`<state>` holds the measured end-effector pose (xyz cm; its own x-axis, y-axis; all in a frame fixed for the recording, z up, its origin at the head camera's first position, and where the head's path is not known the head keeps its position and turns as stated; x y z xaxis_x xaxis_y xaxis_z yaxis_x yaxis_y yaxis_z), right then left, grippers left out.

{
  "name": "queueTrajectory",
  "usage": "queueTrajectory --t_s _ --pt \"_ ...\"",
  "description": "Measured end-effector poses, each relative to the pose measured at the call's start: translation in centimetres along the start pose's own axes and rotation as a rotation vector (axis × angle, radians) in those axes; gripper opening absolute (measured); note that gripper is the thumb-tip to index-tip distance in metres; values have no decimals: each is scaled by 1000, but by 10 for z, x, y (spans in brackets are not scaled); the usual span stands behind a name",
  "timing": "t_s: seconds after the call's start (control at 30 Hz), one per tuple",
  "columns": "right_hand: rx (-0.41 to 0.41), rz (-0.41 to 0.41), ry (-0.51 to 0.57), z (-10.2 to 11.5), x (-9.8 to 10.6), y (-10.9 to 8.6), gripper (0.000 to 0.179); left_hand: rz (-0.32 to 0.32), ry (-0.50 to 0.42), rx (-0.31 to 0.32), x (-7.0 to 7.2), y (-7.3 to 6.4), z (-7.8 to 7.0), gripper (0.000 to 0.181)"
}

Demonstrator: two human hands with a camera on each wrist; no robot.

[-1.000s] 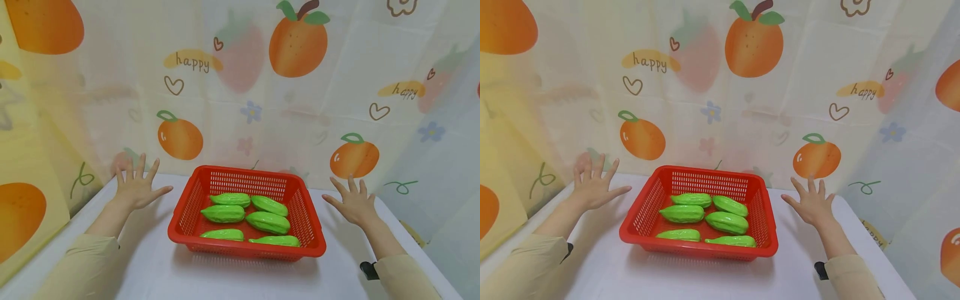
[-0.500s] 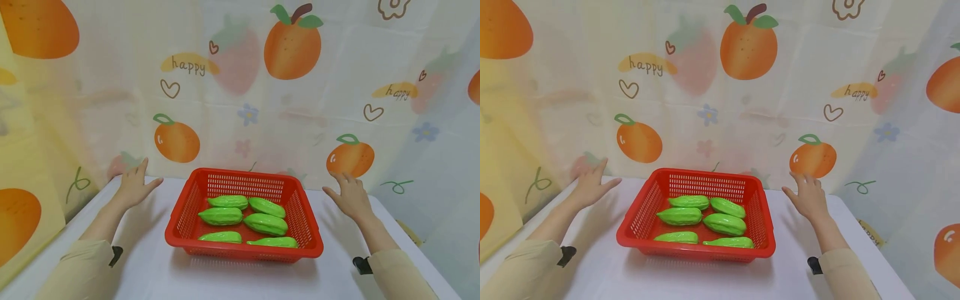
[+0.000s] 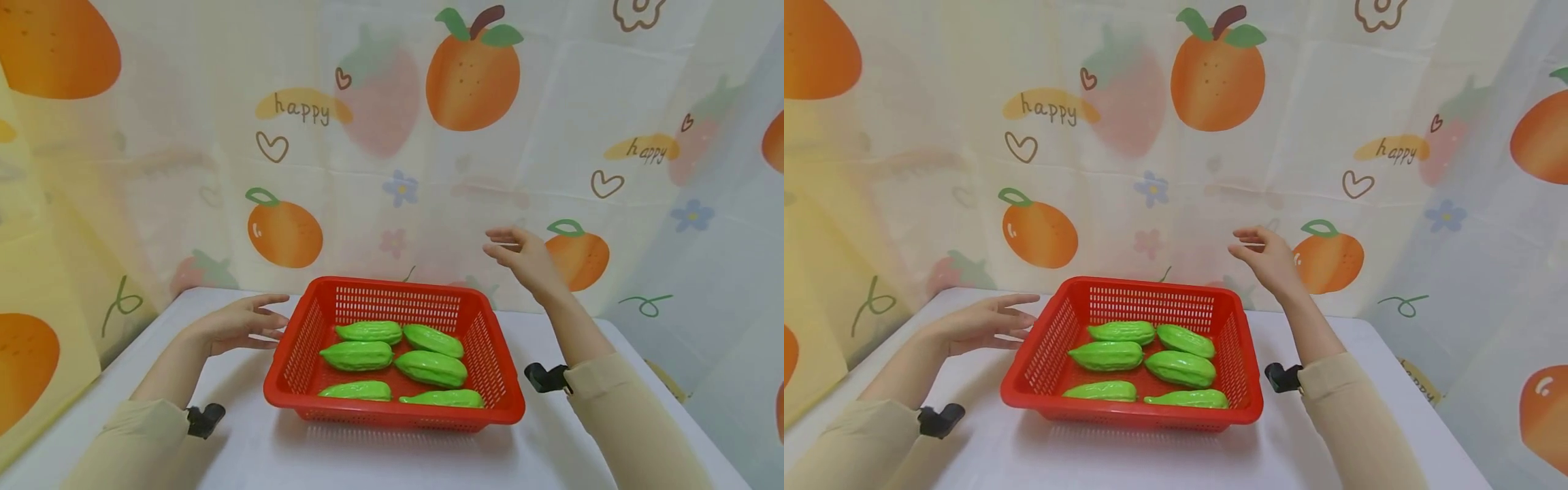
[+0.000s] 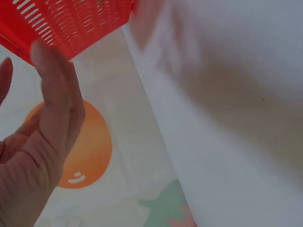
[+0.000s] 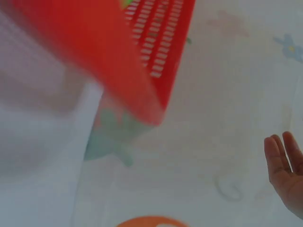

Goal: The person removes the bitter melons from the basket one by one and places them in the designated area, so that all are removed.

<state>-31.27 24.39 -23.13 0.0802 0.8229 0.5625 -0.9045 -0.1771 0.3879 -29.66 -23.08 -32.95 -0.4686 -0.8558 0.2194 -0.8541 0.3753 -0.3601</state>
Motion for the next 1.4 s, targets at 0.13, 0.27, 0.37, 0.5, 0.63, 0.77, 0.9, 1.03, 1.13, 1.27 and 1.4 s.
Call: queueTrajectory --t_s 0.13,0.27,0.37,0.5,0.63,0.77,0.9,1.03,1.13,1.27,1.4 --pt "41 60 62 14 -17 15 46 49 -29 1 -2 3 3 83" --pt "72 121 78 20 -33 26 43 69 -48 -4 -4 4 3 86" --pt "93 175 88 21 -46 32 41 89 -64 -13 -6 4 2 87" --pt "93 255 122 24 -64 37 39 115 -98 -19 -6 4 3 88" --pt "67 311 163 25 -79 40 39 139 -130 -28 -5 5 6 88" --pt "51 342 198 23 -93 44 41 156 -151 -44 -5 7 9 87" --pt "9 375 280 18 -106 48 43 166 -155 -59 -6 8 9 86" --pt "-51 421 307 16 -118 48 42 175 -159 -72 -6 9 8 84" --pt "-94 472 280 17 -128 48 40 175 -166 -76 -6 9 9 84" --pt "-114 543 276 15 -140 48 40 173 -171 -83 -6 9 10 83" --pt "-151 616 268 12 -150 47 42 181 -181 -88 -8 8 12 83"
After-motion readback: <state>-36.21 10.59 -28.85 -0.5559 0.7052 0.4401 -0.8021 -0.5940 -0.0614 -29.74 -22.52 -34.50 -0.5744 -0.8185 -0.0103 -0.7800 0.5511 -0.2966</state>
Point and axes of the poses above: each hand's wrist, its own y-axis towards the middle knuckle, its own x-axis out of the back of the hand, z = x × y, the point moved 1 cm from there along y, towards the middle knuckle, and after that the axes turned 8 degrees about x, right-handed, at the moved point
